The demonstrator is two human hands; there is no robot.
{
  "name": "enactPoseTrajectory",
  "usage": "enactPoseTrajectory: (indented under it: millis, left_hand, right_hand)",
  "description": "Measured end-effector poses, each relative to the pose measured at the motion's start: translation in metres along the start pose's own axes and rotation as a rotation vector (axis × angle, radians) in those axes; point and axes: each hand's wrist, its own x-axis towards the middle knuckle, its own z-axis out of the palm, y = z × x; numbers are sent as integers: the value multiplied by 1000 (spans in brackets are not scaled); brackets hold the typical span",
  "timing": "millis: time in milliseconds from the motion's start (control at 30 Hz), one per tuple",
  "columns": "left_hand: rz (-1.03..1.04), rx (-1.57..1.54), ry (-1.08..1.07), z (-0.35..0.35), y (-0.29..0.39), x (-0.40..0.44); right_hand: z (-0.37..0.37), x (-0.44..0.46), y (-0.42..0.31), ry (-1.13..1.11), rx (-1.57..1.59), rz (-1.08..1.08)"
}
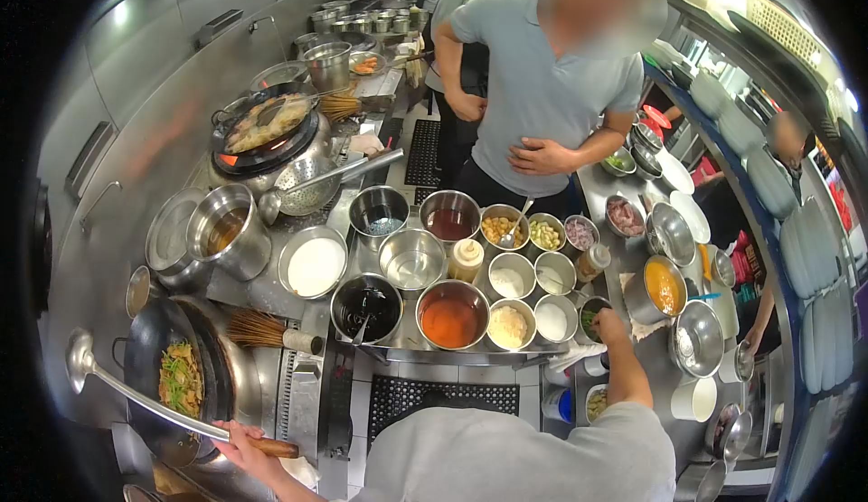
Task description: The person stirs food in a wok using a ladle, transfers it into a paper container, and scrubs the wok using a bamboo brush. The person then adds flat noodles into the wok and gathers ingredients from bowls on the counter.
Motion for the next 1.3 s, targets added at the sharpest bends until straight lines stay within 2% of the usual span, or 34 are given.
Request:
enactPoseTrajectory:
  millis: [67, 233, 333, 367, 400, 433, 467, 500, 533, 567, 600, 633, 700, 767, 833, 900, 1000, 1033, 1067, 1100, 1133, 1167, 1200, 1233, 1300]
  left_hand:
    - [9, 1, -12, -4, -1, 0]
    - [17, -22, -8, -9, 0, 5]
    - [-23, 3, 20, -17, -5, 14]
    - [-6, -42, -39, -34, -22, 21]
    - [-33, -50, 8, -30, -16, 21]
    - [-42, -111, 32, -25, -10, 22]
    - [-5, -146, -15, -27, -6, 24]
    - [-51, -124, 18, -36, -10, 31]
    - [-33, -86, -12, -43, -8, 36]
    - [-20, -55, -63, -47, -5, 42]
    - [-15, -59, -78, -54, -1, 46]
    - [-14, -65, -108, -59, 2, 48]
    - [-7, -37, -102, -71, 10, 51]
    - [0, -19, -89, -87, 15, 53]
    - [-27, -2, -67, -103, 17, 52]
    - [-11, 50, -87, -120, 13, 54]
    - [-27, 93, -56, -127, 16, 54]
    - [-30, 124, -48, -130, 13, 52]
    - [-25, 145, -41, -129, 14, 49]
    - [-18, 167, -34, -128, 15, 46]
    - [-10, 188, -27, -127, 16, 43]
    - [10, 231, -9, -127, 19, 40]
    - [30, 274, 10, -126, 21, 38]
    - [51, 315, 28, -125, 22, 36]
    - [155, 496, 120, -125, 27, 33]
  right_hand:
    - [-10, -6, -9, 7, -17, 12]
    - [-9, -8, -3, 230, 125, 73]
    - [-6, -7, 5, 193, 135, 79]
    - [11, 0, 23, 217, 97, 35]
    - [20, -3, 24, 401, 71, -56]
    - [22, 6, 36, 267, -54, 1]
    - [37, 17, 62, 314, -44, -34]
    - [33, 23, 72, 145, 61, 96]
    - [30, 12, 63, 393, -28, 24]
    - [6, 0, 35, 284, 198, 111]
    - [-1, 8, 48, 108, 103, 215]
    - [7, 8, 68, 178, 300, 245]
    - [16, 24, 118, 247, 410, 282]
    - [2, 43, 126, 533, 532, 91]
    - [-37, 32, 24, 613, 746, 19]
    - [-90, 5, -141, 577, 826, -270]
    - [-115, -26, -376, 300, 1168, -486]
    - [-106, -22, -432, 264, 1151, -640]
    - [-105, -39, -496, 64, 1215, -730]
    - [-109, -67, -563, -6, 1168, -870]
    - [-94, -70, -621, 112, 1119, -1185]
    - [-96, -87, -673, 25, 1046, -1351]
    - [-96, -114, -721, 6, 1064, -1444]
    - [-97, -129, -758, -33, 898, -1544]
    - [-63, -127, -822, 156, 781, -1834]
